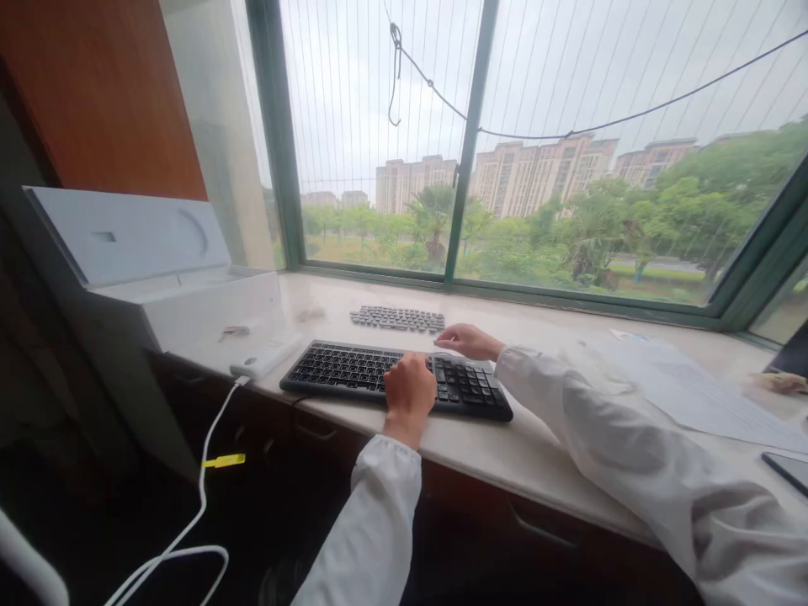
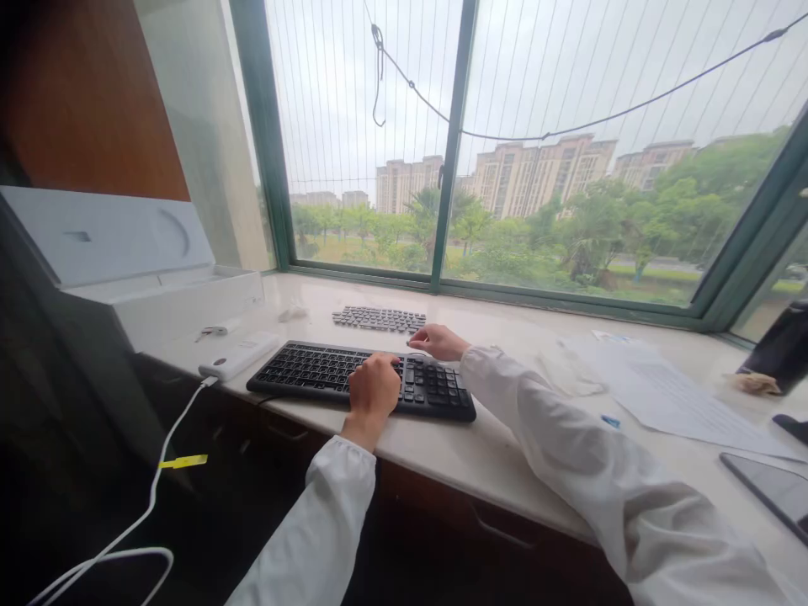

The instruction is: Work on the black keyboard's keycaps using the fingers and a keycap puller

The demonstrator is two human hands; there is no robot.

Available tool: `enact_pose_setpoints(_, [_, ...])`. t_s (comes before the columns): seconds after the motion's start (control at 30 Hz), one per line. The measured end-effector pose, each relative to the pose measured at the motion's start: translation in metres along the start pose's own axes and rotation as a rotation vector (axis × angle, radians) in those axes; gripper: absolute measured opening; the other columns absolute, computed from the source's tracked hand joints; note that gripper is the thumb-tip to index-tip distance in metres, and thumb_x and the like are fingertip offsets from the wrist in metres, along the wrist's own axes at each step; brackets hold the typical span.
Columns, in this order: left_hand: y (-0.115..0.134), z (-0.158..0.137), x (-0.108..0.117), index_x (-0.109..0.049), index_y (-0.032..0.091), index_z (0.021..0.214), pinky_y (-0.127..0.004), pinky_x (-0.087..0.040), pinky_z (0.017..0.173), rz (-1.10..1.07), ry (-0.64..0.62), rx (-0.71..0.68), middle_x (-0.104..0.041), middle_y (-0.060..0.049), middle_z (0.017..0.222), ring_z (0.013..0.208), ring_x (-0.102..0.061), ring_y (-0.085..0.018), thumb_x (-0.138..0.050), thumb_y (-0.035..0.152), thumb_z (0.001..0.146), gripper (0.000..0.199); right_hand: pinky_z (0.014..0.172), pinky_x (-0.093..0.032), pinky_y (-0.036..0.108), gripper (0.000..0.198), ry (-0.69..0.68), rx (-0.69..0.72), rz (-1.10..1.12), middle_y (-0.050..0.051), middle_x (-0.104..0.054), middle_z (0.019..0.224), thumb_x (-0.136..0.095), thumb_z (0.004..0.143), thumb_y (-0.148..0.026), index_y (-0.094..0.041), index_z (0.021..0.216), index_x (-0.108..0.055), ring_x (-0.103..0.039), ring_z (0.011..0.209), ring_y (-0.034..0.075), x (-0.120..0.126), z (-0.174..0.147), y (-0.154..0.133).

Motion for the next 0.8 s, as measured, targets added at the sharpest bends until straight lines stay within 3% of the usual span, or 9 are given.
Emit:
enact_pose_setpoints(0.2, [0.007,-0.002,-0.003,-0.066,0.028,0.108,-0.03,-0.047,0.078,0.079,-0.084,-0.045,-0.064,-0.007,0.11,0.09,-0.065,-0.02,-0.035,0.016,0.089,0.038,0.069,-0.047,0.023,0.015,0.013,-0.033,-0.044,0.003,-0.072,0.085,-0.061,0.08,-0.027,-0.019,0.087,-0.072,-0.064,0.076,0.015,-0.01,-0.025,-0.015])
enact_pose_setpoints(0.5, [0.008,-0.003,-0.004,-0.067,0.026,0.107,-0.031,-0.047,0.079,0.092,-0.074,-0.052,-0.065,-0.008,0.107,0.089,-0.064,-0.021,-0.034,0.017,0.089,0.038,0.068,-0.044,0.022,0.018,0.004,0.0,-0.078,0.005,-0.073,0.085,-0.061,0.079,-0.026,-0.018,0.087,-0.074,-0.065,0.08,0.017,-0.009,-0.026,-0.02])
enact_pose_setpoints(0.8, [0.01,-0.003,-0.005,-0.065,0.029,0.11,-0.031,-0.047,0.077,0.108,-0.081,-0.084,-0.066,-0.006,0.106,0.087,-0.064,-0.021,-0.034,0.017,0.089,0.039,0.06,-0.04,0.021,0.017,0.0,0.03,-0.163,0.002,-0.073,0.073,-0.059,0.077,-0.026,-0.021,0.077,-0.075,-0.063,0.072,0.016,-0.009,-0.026,-0.027])
Point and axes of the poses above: each hand's wrist, its own z-axis towards the middle knuckle, its own x-axis out of the back of the hand, y = z × x, the point moved 9 cm from there along z, towards the middle knuckle
